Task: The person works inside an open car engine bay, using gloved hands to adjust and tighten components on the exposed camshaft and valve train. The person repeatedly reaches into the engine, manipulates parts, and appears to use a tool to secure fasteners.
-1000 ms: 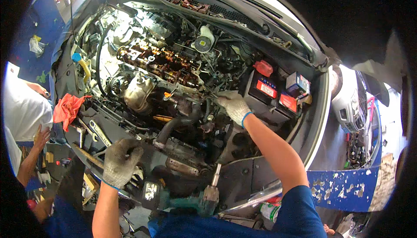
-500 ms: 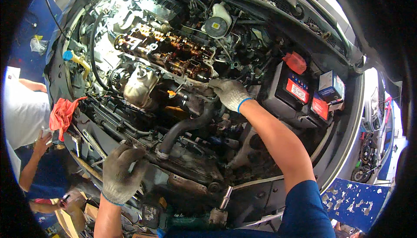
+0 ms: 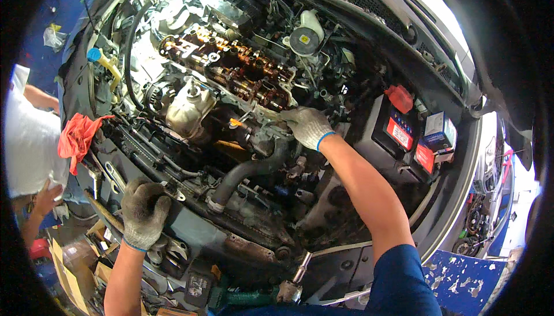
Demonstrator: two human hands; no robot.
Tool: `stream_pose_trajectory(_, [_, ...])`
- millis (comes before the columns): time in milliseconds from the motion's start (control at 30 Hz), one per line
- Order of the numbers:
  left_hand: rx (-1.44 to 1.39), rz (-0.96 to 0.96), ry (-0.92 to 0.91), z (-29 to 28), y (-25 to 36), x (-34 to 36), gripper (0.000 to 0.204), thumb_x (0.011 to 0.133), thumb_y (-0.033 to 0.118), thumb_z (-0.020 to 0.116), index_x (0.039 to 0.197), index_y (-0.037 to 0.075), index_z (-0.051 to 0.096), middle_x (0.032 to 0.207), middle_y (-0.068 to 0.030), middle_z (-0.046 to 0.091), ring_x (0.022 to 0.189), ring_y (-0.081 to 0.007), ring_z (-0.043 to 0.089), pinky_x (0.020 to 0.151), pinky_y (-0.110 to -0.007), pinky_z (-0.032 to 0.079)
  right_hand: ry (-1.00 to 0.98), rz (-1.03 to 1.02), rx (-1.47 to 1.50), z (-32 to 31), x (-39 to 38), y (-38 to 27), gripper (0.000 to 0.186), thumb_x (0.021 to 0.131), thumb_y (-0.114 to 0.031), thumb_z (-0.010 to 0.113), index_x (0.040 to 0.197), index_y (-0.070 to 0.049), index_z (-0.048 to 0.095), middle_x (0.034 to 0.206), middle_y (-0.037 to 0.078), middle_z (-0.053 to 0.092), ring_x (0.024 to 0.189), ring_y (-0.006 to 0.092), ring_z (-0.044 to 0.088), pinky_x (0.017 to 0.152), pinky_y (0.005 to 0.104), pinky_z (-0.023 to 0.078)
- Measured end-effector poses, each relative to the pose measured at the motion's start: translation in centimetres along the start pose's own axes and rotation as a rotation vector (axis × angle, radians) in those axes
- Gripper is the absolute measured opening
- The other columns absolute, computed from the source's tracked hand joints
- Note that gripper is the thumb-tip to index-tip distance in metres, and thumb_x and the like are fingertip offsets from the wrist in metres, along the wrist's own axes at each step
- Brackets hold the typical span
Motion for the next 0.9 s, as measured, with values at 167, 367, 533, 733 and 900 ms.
stream_pose_trajectory(167, [0.051,0.01,0.029,0.8,-1.2,0.1,0.02,0.076,0.011,0.077,0.093,0.003,0.069,0.091,-0.0176,0.063,0.085,-0.0393,0.064,0.076,-0.047,0.052,0.023,0.0,0.037,0.7,0.6,0.5,0.032,0.099,-0.021,0.063,0.126,-0.026,0.078,0.117,0.015,0.077,0.106,0.0391,0.073,0.095,0.0484,0.058])
stream_pose_trajectory(367, [0.131,0.048,0.05,1.5,-1.4,0.7,0.018,0.073,0.014,0.077,0.081,0.004,0.065,0.085,-0.0172,0.059,0.077,-0.0403,0.061,0.068,-0.049,0.049,0.101,-0.102,0.081,1.3,1.3,1.6,0.029,0.099,-0.024,0.063,0.124,-0.022,0.079,0.12,0.015,0.077,0.108,0.0383,0.072,0.096,0.0487,0.058])
stream_pose_trajectory(533, [0.1,0.022,0.099,1.7,-1.2,0.7,0.019,0.07,0.015,0.077,0.08,0.004,0.064,0.082,-0.0168,0.057,0.075,-0.04,0.06,0.067,-0.049,0.048,0.089,-0.095,0.065,1.1,1.3,1.3,0.028,0.099,-0.022,0.064,0.123,-0.022,0.079,0.116,0.016,0.077,0.107,0.0394,0.072,0.095,0.0501,0.057])
stream_pose_trajectory(733, [0.146,0.042,0.061,1.9,-1.5,0.8,0.021,0.07,0.016,0.078,0.08,0.005,0.063,0.081,-0.0163,0.057,0.075,-0.0402,0.059,0.067,-0.049,0.047,0.069,-0.18,0.002,0.3,1.6,0.4,0.028,0.098,-0.02,0.063,0.123,-0.022,0.077,0.11,0.018,0.075,0.103,0.0404,0.072,0.092,0.052,0.058])
stream_pose_trajectory(900, [0.173,0.072,0.074,1.9,-1.6,0.8,0.023,0.07,0.016,0.077,0.081,0.006,0.06,0.08,-0.015,0.055,0.077,-0.0392,0.058,0.067,-0.048,0.046,0.014,-0.118,-0.044,0.5,1.9,0.6,0.028,0.095,-0.017,0.068,0.121,-0.017,0.079,0.114,0.017,0.076,0.107,0.0375,0.072,0.095,0.0464,0.058])
Point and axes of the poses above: each hand's wrist, its own x-axis towards the middle knuckle, its own z-axis out of the palm, y = z × x, the point moved 4 cm from there along x, towards the middle knuckle
